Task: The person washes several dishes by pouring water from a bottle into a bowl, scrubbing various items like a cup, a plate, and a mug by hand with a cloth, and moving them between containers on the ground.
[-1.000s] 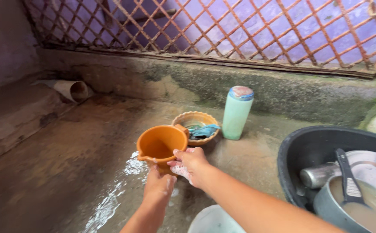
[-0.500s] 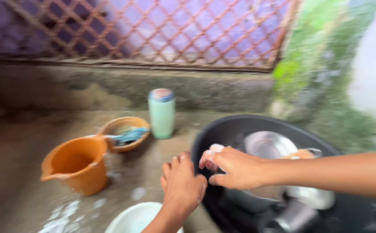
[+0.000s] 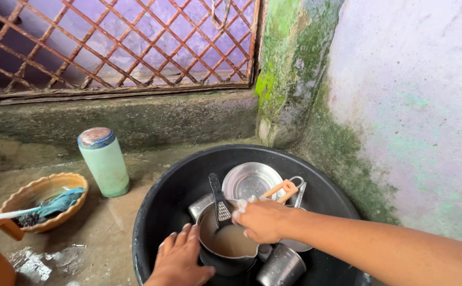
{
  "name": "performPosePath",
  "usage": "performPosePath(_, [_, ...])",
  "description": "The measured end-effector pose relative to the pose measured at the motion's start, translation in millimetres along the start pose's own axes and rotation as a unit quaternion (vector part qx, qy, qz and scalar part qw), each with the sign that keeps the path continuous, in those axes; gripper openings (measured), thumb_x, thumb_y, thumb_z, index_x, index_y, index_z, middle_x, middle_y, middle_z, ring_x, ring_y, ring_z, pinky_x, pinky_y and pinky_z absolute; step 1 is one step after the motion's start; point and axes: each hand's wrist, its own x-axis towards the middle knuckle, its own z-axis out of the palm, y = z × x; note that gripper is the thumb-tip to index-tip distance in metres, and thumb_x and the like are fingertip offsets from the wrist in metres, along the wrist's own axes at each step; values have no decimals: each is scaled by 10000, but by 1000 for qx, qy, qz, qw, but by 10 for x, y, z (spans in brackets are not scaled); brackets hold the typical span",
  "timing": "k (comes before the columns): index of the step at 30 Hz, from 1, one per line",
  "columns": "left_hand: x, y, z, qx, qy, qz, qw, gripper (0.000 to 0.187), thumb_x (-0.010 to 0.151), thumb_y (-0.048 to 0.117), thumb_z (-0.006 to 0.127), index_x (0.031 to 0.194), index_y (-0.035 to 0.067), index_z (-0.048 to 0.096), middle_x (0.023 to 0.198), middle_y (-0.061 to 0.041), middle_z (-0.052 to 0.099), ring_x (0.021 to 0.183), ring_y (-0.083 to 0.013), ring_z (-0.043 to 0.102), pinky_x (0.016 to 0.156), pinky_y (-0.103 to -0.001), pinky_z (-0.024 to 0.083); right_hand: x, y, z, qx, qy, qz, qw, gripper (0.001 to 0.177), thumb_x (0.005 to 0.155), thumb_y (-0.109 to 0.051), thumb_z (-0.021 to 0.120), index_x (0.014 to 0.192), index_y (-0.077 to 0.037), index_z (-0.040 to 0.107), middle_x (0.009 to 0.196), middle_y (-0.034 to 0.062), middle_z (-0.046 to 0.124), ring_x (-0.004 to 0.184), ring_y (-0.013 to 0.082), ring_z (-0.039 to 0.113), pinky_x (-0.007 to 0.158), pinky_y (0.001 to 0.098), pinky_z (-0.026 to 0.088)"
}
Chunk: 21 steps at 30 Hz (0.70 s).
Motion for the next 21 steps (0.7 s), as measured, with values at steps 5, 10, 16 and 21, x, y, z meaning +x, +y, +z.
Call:
performPosePath(5, [279,-155,204,13,33,-2,999,1093,821,382,806,1594,145,71,1693,-61,84,1558,-325,106,1273,-503,116,232,75,20,10,148,-32,988,399,863,-77,628,1261,-58,618,1335,184,544,1148,407,590,971,508,487])
performPosePath(10, [415,-274,256,-7,208,99,973,976,669,70,702,1555,114,295,1607,-85,353,1460,-296,304,1183,-496,265,646,109,87,-28,219,-133,966,500,696,11,659,1195,-25,647,1398,186,552,1283,390,540,1005,488,455])
performPosePath(16, [541,-473,160,-70,385,140,909,920,535,-47,602,1442,26,469,1408,-182,558,1259,-387,506,1084,-461,391,1198,-50,279,-81,211,-126,966,452,799,-71,697,1249,-42,656,1369,176,614,1324,330,535,1112,489,374])
performPosePath(21, [859,-650,211,-109,435,199,871,970,449,-45,559,1416,17,496,1314,-224,615,1156,-418,570,1022,-482,447,1311,-10,-3,-156,49,-62,985,681,667,-191,772,1326,-103,627,1371,181,585,1380,331,483,1173,503,252])
